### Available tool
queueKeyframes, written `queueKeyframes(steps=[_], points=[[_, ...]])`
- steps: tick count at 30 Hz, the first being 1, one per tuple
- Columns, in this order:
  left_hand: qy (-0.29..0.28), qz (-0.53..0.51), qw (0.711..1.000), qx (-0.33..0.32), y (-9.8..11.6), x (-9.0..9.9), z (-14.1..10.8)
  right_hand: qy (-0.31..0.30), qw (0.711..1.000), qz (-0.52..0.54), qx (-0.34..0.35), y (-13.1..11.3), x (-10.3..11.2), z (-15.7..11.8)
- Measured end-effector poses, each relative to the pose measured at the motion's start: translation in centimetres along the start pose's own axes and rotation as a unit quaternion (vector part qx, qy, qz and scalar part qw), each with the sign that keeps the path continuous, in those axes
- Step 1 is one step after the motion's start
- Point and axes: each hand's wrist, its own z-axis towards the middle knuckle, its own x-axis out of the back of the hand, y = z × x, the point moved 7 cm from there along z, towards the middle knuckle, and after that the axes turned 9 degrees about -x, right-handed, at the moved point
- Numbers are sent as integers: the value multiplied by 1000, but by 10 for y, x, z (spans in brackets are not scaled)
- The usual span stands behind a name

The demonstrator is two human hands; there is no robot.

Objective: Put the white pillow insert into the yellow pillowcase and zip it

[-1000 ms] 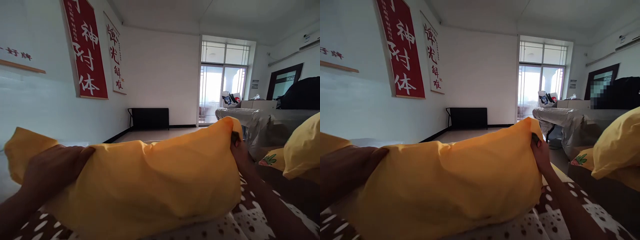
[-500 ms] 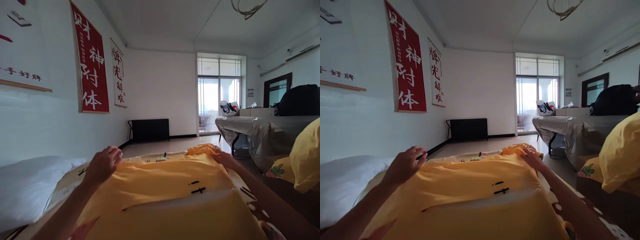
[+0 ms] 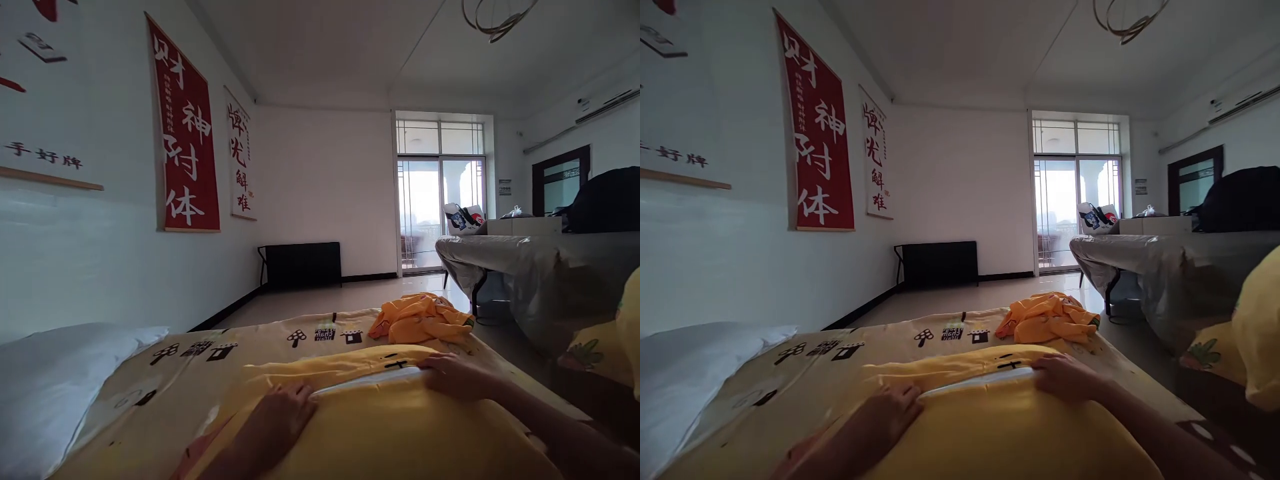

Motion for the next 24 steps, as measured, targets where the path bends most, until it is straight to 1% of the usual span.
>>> queueKeyframes(steps=[1,2,3,5,8,10,11,13,15,18,21,24], points=[[9,-10,1000,10,-4,-14,-2,16,1000,-9,8,0,-2,-6],[21,-20,999,22,-9,-23,-5,31,999,-19,15,1,-3,-11],[35,-31,998,33,-14,-27,-8,44,999,-28,18,5,-3,-15],[53,-51,996,47,-22,-28,-12,68,997,-37,1,18,-4,-20],[40,-82,995,46,-26,-23,-12,96,994,-26,-46,48,-14,-18],[38,-91,994,47,-28,-21,-10,114,991,-14,-63,64,-22,-15],[46,-93,994,47,-29,-21,-9,124,990,-15,-69,68,-24,-14],[63,-107,990,61,-34,-21,-11,144,986,-35,-78,70,-19,-13],[68,-140,983,98,-44,-24,-15,156,982,-70,-85,61,-5,-11],[75,-195,964,162,-61,-26,-25,169,970,-136,-106,36,25,-6],[117,-240,943,200,-78,-16,-34,159,952,-240,-101,2,48,3],[168,-259,926,219,-92,-6,-43,132,932,-332,-69,-30,59,15]])
